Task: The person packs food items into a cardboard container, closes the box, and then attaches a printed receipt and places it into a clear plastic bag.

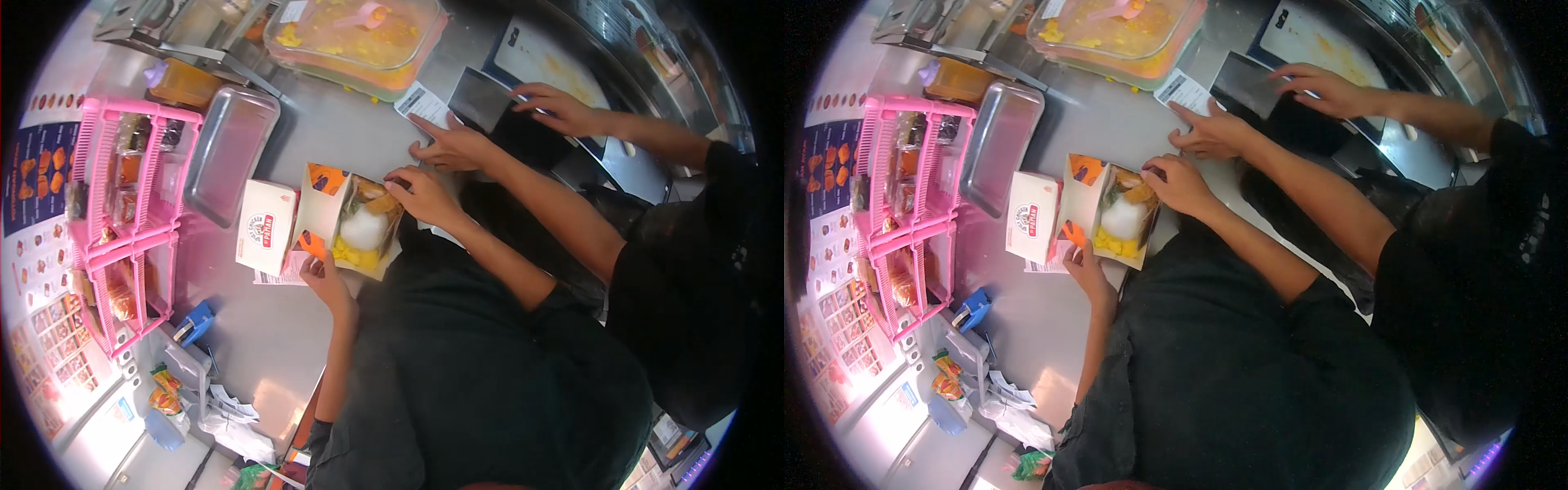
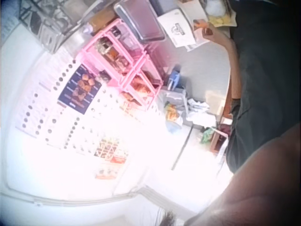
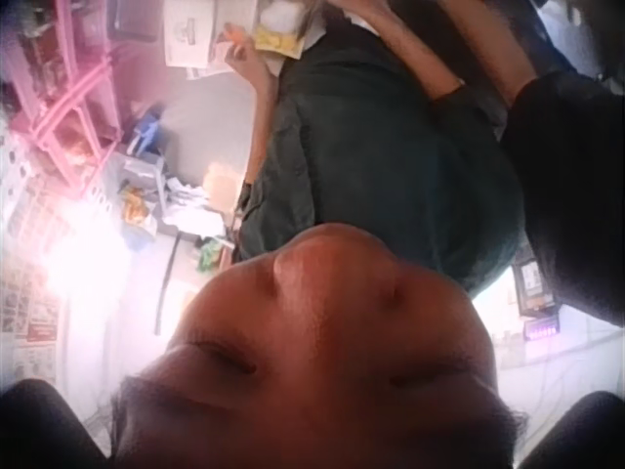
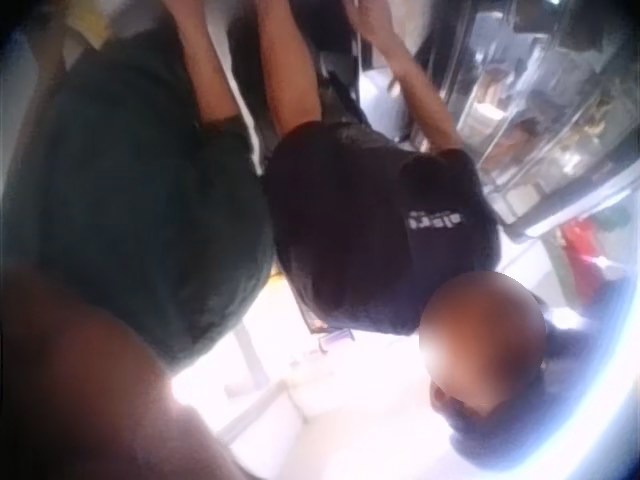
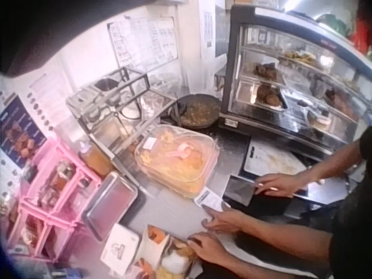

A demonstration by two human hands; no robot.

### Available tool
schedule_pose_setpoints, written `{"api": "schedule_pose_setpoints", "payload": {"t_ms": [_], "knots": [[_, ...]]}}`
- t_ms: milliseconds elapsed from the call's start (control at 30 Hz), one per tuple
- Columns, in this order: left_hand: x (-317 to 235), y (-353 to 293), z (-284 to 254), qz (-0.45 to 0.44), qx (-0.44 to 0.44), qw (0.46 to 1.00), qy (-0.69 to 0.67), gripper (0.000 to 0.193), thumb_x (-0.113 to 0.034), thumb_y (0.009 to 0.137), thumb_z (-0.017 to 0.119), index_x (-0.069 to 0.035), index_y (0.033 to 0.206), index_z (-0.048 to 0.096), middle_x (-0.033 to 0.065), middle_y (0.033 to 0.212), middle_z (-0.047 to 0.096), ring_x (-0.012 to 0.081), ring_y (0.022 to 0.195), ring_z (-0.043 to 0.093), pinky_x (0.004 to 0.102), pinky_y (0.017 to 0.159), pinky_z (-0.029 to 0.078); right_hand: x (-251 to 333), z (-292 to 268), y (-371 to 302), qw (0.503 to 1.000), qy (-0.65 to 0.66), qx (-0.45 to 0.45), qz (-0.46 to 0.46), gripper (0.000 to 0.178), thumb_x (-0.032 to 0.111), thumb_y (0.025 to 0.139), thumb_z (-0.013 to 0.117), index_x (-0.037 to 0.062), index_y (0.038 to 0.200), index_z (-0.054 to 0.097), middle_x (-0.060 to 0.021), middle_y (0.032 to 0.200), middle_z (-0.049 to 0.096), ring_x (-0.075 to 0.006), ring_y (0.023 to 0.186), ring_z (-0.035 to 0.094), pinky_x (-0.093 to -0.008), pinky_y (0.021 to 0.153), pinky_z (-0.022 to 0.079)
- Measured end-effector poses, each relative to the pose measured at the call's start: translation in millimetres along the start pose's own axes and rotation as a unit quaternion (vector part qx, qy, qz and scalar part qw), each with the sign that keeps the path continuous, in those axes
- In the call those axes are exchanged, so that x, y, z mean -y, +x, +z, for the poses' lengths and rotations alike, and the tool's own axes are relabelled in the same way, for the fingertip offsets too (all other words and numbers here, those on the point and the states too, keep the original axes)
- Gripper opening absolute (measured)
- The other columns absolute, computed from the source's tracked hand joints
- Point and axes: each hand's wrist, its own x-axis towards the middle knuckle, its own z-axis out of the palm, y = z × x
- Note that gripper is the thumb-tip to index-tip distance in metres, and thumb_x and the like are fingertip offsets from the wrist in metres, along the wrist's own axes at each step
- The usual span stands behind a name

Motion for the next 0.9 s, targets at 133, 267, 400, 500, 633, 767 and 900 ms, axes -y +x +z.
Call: {"api": "schedule_pose_setpoints", "payload": {"t_ms": [133, 267, 400, 500, 633, 767, 900], "knots": [[-7, 4, 2, 0.009, 0.042, 0.999, -0.025, 0.057, -0.009, 0.090, 0.065, -0.004, 0.139, 0.036, 0.0143, 0.124, 0.050, 0.0228, 0.112, 0.051, 0.0353, 0.096, 0.041, -3, 5, -2, 1.000, -0.008, -0.001, -0.003, 0.026, 0.027, 0.090, 0.065, 0.0029, 0.099, 0.071, -0.0164, 0.090, 0.066, -0.0312, 0.084, 0.065, -0.0393, 0.078, 0.050], [-16, 1, -2, 0.045, -0.005, 0.999, 0.008, 0.058, -0.005, 0.088, 0.063, -0.003, 0.140, 0.036, 0.0154, 0.131, 0.046, 0.0244, 0.117, 0.048, 0.0369, 0.100, 0.039, -5, 5, -2, 1.000, 0.003, 0.003, 0.014, 0.026, 0.027, 0.089, 0.066, 0.0030, 0.098, 0.071, -0.0152, 0.089, 0.065, -0.0301, 0.083, 0.065, -0.0390, 0.078, 0.050], [-24, 10, -10, 0.097, -0.079, 0.989, 0.074, 0.059, -0.004, 0.086, 0.063, -0.003, 0.139, 0.037, 0.0155, 0.133, 0.042, 0.0244, 0.117, 0.045, 0.0383, 0.102, 0.036, -3, 7, -4, 1.000, 0.000, -0.005, 0.011, 0.027, 0.028, 0.089, 0.067, 0.0028, 0.097, 0.071, -0.0143, 0.088, 0.065, -0.0299, 0.084, 0.065, -0.0386, 0.077, 0.050], [-43, 12, 8, 0.276, -0.036, 0.943, 0.181, 0.044, -0.002, 0.085, 0.063, -0.003, 0.128, 0.049, 0.0116, 0.121, 0.052, 0.0223, 0.111, 0.051, 0.0365, 0.098, 0.041, -4, 7, -4, 1.000, -0.006, -0.009, 0.017, 0.027, 0.028, 0.089, 0.067, 0.0026, 0.096, 0.071, -0.0139, 0.087, 0.065, -0.0303, 0.084, 0.065, -0.0386, 0.077, 0.050], [-92, 35, 65, 0.425, 0.222, 0.826, 0.297, 0.030, 0.001, 0.085, 0.059, -0.001, 0.115, 0.061, 0.0130, 0.113, 0.061, 0.0258, 0.108, 0.057, 0.0375, 0.096, 0.045, -4, 7, -3, 1.000, -0.006, -0.017, 0.025, 0.026, 0.028, 0.088, 0.067, 0.0026, 0.094, 0.072, -0.0144, 0.088, 0.064, -0.0313, 0.084, 0.064, -0.0398, 0.077, 0.050], [-107, 68, 162, 0.535, 0.405, 0.667, 0.323, 0.034, -0.003, 0.086, 0.057, -0.008, 0.118, 0.065, 0.0132, 0.119, 0.062, 0.0324, 0.112, 0.055, 0.0422, 0.095, 0.045, -1, 7, -5, 1.000, -0.013, -0.011, 0.017, 0.026, 0.028, 0.088, 0.067, 0.0023, 0.093, 0.072, -0.0155, 0.088, 0.063, -0.0337, 0.085, 0.063, -0.0416, 0.079, 0.050], [-76, 99, 214, 0.508, 0.420, 0.631, 0.409, 0.035, -0.013, 0.085, 0.065, -0.014, 0.120, 0.066, 0.0112, 0.118, 0.059, 0.0319, 0.112, 0.053, 0.0440, 0.091, 0.045, -3, 8, -5, 0.999, -0.027, -0.016, 0.010, 0.027, 0.028, 0.087, 0.066, 0.0017, 0.093, 0.072, -0.0165, 0.089, 0.063, -0.0358, 0.085, 0.062, -0.0435, 0.080, 0.049]]}}
